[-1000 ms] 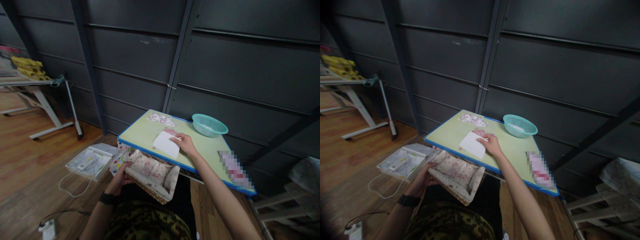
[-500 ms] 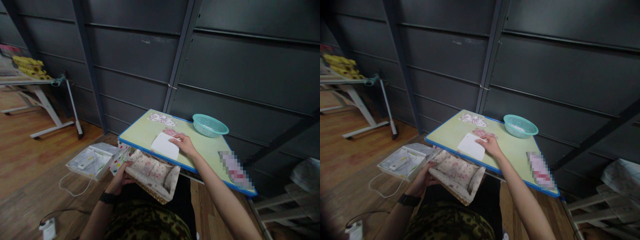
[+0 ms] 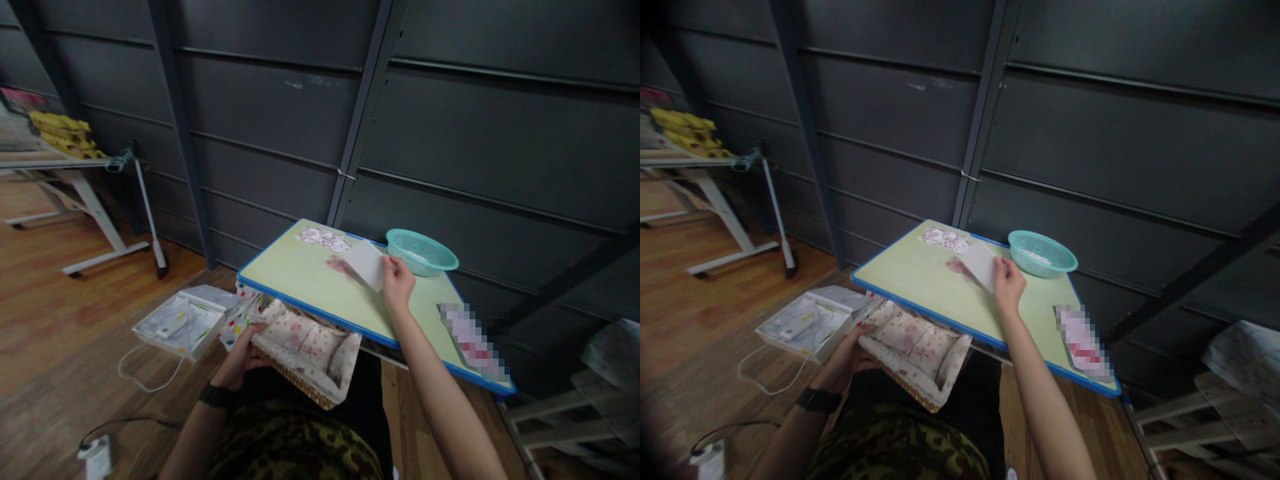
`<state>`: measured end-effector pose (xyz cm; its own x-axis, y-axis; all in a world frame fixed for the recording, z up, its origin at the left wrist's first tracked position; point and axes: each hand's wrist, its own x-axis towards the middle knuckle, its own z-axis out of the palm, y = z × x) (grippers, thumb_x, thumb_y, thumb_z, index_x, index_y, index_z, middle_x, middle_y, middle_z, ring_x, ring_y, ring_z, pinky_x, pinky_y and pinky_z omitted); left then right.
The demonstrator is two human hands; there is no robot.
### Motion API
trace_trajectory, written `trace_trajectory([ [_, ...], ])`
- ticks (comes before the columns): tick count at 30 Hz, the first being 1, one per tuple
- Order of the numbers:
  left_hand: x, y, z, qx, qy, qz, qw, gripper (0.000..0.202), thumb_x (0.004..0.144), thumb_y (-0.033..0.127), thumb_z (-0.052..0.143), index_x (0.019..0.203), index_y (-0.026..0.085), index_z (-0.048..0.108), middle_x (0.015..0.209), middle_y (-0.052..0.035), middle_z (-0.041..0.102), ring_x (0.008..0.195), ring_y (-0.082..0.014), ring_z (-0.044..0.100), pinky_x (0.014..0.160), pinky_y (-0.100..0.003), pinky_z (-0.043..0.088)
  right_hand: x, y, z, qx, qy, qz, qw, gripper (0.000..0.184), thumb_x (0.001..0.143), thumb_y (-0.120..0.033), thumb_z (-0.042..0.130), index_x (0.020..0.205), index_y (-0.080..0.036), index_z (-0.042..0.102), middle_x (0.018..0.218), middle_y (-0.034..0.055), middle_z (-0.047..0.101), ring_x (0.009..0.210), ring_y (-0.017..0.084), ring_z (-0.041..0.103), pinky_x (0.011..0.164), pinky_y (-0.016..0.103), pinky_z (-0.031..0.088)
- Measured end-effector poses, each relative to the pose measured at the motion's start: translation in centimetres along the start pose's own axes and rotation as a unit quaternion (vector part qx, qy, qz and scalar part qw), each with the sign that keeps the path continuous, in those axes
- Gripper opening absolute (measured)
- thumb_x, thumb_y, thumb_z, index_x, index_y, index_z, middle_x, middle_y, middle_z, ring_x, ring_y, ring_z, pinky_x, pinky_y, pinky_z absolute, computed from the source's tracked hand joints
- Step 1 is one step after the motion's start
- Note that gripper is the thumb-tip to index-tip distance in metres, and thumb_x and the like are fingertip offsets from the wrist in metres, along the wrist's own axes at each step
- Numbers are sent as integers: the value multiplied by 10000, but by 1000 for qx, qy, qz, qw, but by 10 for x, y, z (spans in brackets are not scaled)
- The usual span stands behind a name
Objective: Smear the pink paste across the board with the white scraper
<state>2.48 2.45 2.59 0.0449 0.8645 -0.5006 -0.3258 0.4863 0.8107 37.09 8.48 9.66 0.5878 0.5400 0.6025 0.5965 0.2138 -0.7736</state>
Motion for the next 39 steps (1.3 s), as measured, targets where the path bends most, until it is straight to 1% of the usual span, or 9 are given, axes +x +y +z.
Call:
trace_trajectory([
  [2,1,0,-1,2,-5,-1,1000,225,878,343,657,1025,172,651,782,-60,743,659,-236,723,562,-346,633,4,1,-8,-65,51,-27,996,710,927,-783,439,974,-153,763,917,151,761,827,291,662,749,363,448],
  [5,2,-1,-1,5,0,-1,1000,249,862,337,666,1048,172,649,791,-60,740,656,-249,727,561,-362,636,8,1,-17,-160,81,-31,983,595,1019,-631,400,1007,-158,761,952,155,763,839,285,666,753,346,406],
  [8,2,0,-1,-1,8,-1,1000,251,845,320,673,1054,183,647,792,-55,739,637,-245,720,557,-369,636,10,-2,-22,-253,83,-2,964,433,1021,-438,459,997,-149,779,919,155,762,780,264,645,714,334,353],
  [11,0,2,0,3,12,-10,1000,230,837,325,677,1022,191,646,762,-53,733,614,-236,709,549,-354,627,13,-3,-27,-323,73,31,943,375,999,-353,490,965,-143,798,853,158,752,733,262,619,682,338,312],
  [18,2,2,-1,-2,8,-14,1000,277,786,350,715,1000,190,643,716,-41,717,583,-234,692,540,-351,614,15,0,-29,-341,22,40,939,406,982,-363,495,958,-125,823,829,192,758,753,301,646,683,358,330],
  [25,3,1,-5,14,-16,-6,1000,372,766,414,723,1047,188,635,739,-51,749,620,-263,724,584,-366,623,13,7,-16,-231,-25,9,973,510,935,-501,471,887,-130,817,808,182,775,771,313,664,704,362,400],
  [31,0,4,-3,14,-18,0,1000,392,719,424,769,1015,200,641,722,-42,747,587,-248,705,557,-352,609,14,11,-15,-208,10,9,978,628,906,-588,412,913,-103,811,803,201,771,774,332,670,703,379,419],
  [36,0,2,-3,8,-15,-1,1000,350,714,422,766,966,215,638,729,-30,734,620,-250,715,583,-361,621,10,9,-10,-208,-39,-27,977,608,917,-595,427,909,-125,812,854,201,792,805,326,694,718,373,444],
  [39,0,1,-3,12,-5,-5,1000,308,739,398,737,962,215,627,691,-20,701,589,-238,689,556,-353,610,8,8,-9,-209,-36,-49,976,593,939,-583,425,918,-134,810,890,205,799,813,323,709,731,374,459],
])
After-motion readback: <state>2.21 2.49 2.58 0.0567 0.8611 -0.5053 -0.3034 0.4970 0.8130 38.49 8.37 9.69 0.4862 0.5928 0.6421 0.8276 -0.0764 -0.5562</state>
